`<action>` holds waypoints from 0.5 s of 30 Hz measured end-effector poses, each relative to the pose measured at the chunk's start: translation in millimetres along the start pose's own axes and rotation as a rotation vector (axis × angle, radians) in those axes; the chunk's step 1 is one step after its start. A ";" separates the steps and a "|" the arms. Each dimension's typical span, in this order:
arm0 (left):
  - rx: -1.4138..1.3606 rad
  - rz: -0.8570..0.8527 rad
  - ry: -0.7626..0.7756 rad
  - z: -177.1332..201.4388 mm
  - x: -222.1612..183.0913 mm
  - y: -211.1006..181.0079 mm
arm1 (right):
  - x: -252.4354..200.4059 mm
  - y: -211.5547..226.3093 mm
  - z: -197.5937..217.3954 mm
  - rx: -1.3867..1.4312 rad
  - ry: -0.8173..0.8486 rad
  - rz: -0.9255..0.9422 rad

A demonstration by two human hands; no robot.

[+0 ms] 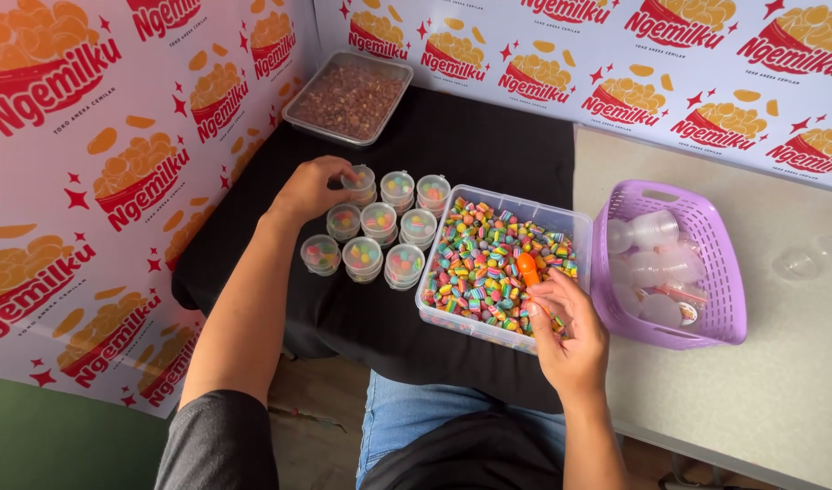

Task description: Filling small plastic cups with colorful candies using a small scoop at a steady pace.

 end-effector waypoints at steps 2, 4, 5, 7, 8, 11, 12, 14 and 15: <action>-0.009 -0.033 0.013 1.2 -5.9 -9.9 | -0.5 0.2 0.2 0.000 0.004 -0.002; 0.046 -0.081 0.011 4.3 0.6 -0.9 | 0.1 1.3 0.6 -0.007 0.005 -0.002; 0.100 -0.128 0.008 5.4 3.7 2.5 | 0.5 1.8 0.9 -0.014 0.008 -0.003; 0.062 -0.265 -0.137 17.8 -16.2 -47.9 | 0.1 1.9 1.9 -0.006 0.003 -0.005; 0.024 -0.406 -0.281 28.1 -26.5 -76.9 | 0.6 1.8 2.1 0.001 -0.006 -0.007; -0.081 -0.542 -0.559 45.3 -87.1 -172.6 | 0.7 -1.3 1.5 0.016 -0.022 0.013; -0.090 -0.541 -0.550 44.3 -107.4 -201.4 | 0.4 -3.1 0.6 0.006 -0.024 0.006; -0.258 -0.940 -0.720 50.8 -167.8 -267.5 | -1.9 -5.6 1.3 -0.006 -0.042 0.021; -0.271 -0.934 -0.717 54.4 -190.8 -286.8 | -4.7 -5.8 -1.7 -0.017 -0.039 0.015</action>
Point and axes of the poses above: each hand's wrist, its own x-axis towards the middle knuckle, its own z-axis out of the back of the hand, y = z × x, the point moved 5 cm from there along x, towards the middle knuckle, and after that the axes turned 14 degrees about -x, right-handed, at the moved point
